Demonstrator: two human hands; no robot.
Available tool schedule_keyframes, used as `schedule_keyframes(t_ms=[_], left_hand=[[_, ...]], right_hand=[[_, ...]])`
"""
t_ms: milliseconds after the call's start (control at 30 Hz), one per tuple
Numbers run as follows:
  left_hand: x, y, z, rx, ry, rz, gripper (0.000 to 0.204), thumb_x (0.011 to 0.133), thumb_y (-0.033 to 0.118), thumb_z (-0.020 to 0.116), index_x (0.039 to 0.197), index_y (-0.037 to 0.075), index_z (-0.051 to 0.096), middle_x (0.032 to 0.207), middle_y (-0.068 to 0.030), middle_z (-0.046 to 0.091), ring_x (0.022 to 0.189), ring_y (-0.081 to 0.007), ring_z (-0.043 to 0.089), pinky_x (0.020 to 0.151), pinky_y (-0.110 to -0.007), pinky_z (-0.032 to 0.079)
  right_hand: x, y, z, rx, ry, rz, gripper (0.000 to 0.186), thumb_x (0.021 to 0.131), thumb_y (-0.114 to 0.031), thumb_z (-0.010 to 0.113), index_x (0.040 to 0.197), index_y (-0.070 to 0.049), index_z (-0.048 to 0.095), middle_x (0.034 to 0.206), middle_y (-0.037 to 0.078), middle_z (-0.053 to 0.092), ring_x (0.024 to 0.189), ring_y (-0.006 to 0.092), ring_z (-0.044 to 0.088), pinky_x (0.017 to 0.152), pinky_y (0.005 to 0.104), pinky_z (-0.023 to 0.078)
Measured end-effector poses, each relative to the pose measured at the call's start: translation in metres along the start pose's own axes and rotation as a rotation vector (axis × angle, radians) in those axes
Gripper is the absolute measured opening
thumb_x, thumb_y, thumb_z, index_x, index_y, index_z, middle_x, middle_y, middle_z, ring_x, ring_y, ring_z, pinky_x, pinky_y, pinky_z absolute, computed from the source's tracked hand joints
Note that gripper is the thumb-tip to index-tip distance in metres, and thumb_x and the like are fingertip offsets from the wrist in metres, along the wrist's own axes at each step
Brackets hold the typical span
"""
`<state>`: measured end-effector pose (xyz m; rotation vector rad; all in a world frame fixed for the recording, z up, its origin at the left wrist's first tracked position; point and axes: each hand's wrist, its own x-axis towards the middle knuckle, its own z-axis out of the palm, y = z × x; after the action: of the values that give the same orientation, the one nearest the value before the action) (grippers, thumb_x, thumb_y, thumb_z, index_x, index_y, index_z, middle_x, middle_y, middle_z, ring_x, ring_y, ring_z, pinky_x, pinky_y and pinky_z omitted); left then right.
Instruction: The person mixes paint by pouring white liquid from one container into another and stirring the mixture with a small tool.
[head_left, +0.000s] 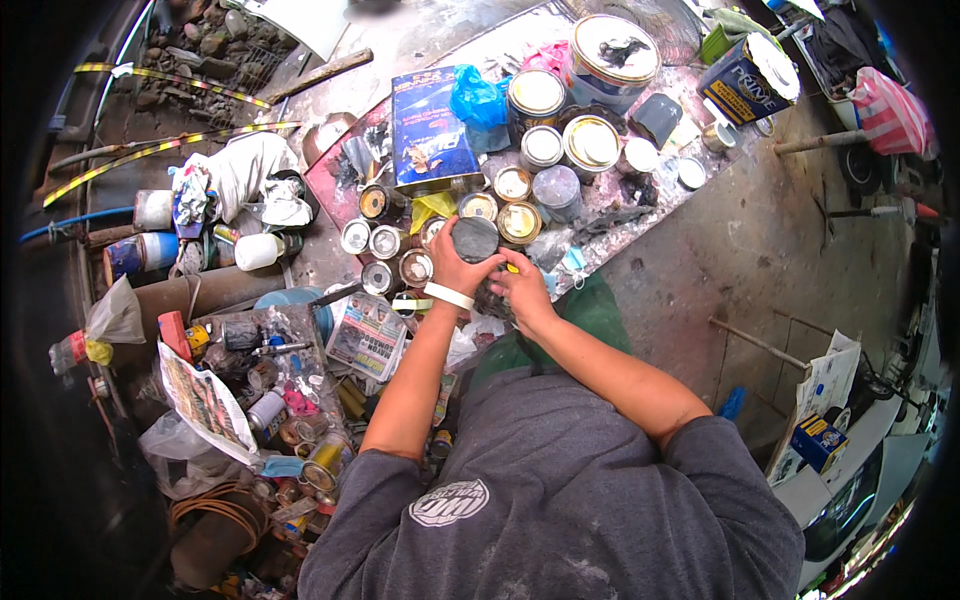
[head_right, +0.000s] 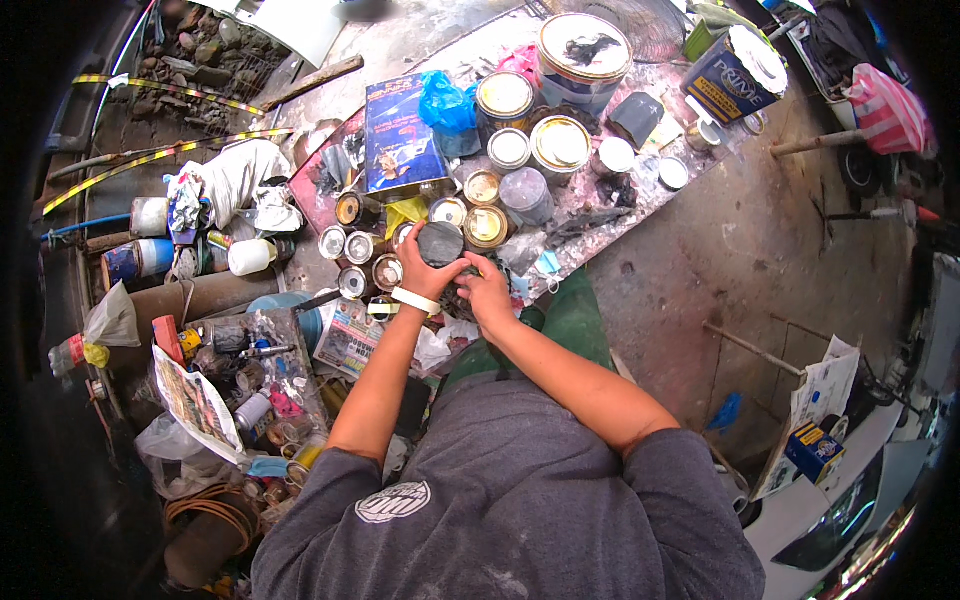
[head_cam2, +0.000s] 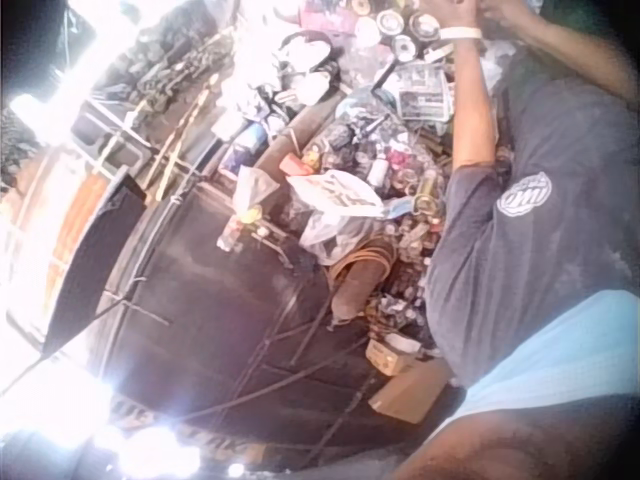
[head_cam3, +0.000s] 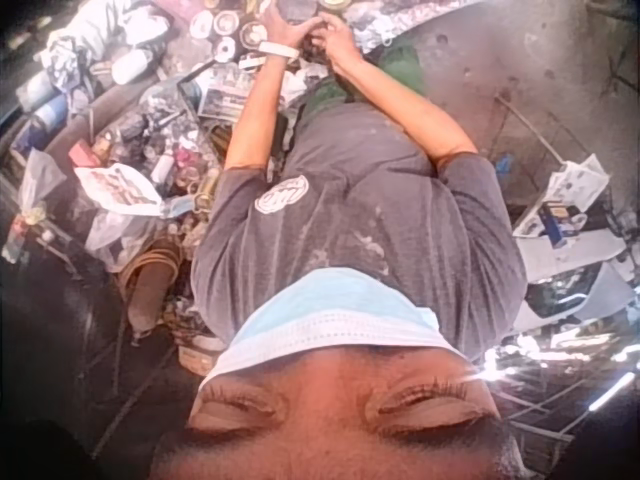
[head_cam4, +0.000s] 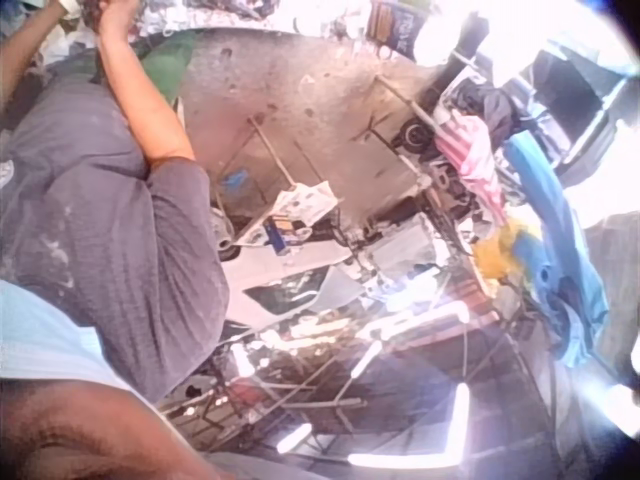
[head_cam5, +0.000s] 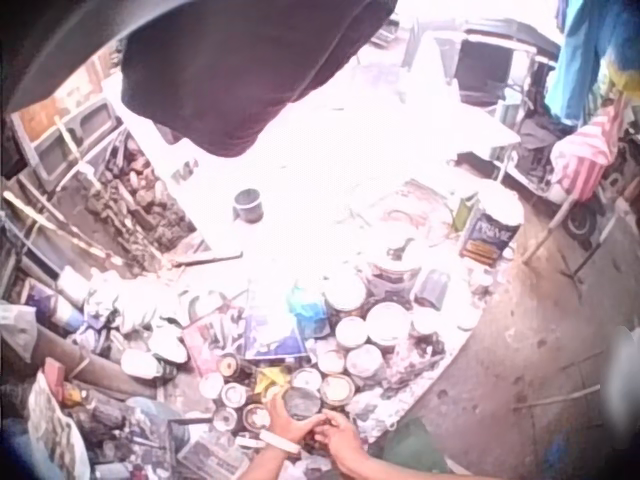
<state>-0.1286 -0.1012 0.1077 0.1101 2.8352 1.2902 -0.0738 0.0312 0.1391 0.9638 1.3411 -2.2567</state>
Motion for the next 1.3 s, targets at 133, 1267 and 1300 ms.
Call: schedule_keyframes(t_ms=[133,1267,1300], left_hand=[[0.001,-0.005,0.002,-0.024,0.019,0.012,0.104,0.056,0.037,0.095,0.137,0.0,0.041,0.127,-0.0219,0.054,0.117,-0.0363,0.054,0.1,-0.045,0.044],[-0.052,0.098,-0.07,-0.132,0.229,0.259,0.079,0.073,0.021,0.084,0.137,0.0,0.041,0.124,-0.0202,0.057,0.104,-0.0352,0.064,0.089,-0.042,0.053],[-0.053,0.108,-0.075,-0.172,0.205,0.24,0.087,0.068,0.021,0.087,0.137,0.001,0.04,0.124,-0.0195,0.057,0.106,-0.0349,0.063,0.09,-0.042,0.052]], right_hand=[[-0.004,-0.007,-0.001,-0.024,-0.015,0.034,0.051,0.092,0.0,0.047,0.143,0.0,0.044,0.132,0.011,0.054,0.103,0.0169,0.062,0.082,0.0297,0.051],[-0.106,-0.117,0.018,-1.381,-0.319,-1.192,0.037,0.09,-0.031,0.065,0.12,-0.01,0.066,0.146,0.021,0.041,0.129,0.039,0.043,0.104,0.0487,0.037],[-0.11,-0.123,0.019,-1.335,-0.312,-1.196,0.034,0.089,-0.028,0.067,0.118,-0.009,0.066,0.144,0.02,0.043,0.128,0.0383,0.045,0.103,0.0479,0.038]])
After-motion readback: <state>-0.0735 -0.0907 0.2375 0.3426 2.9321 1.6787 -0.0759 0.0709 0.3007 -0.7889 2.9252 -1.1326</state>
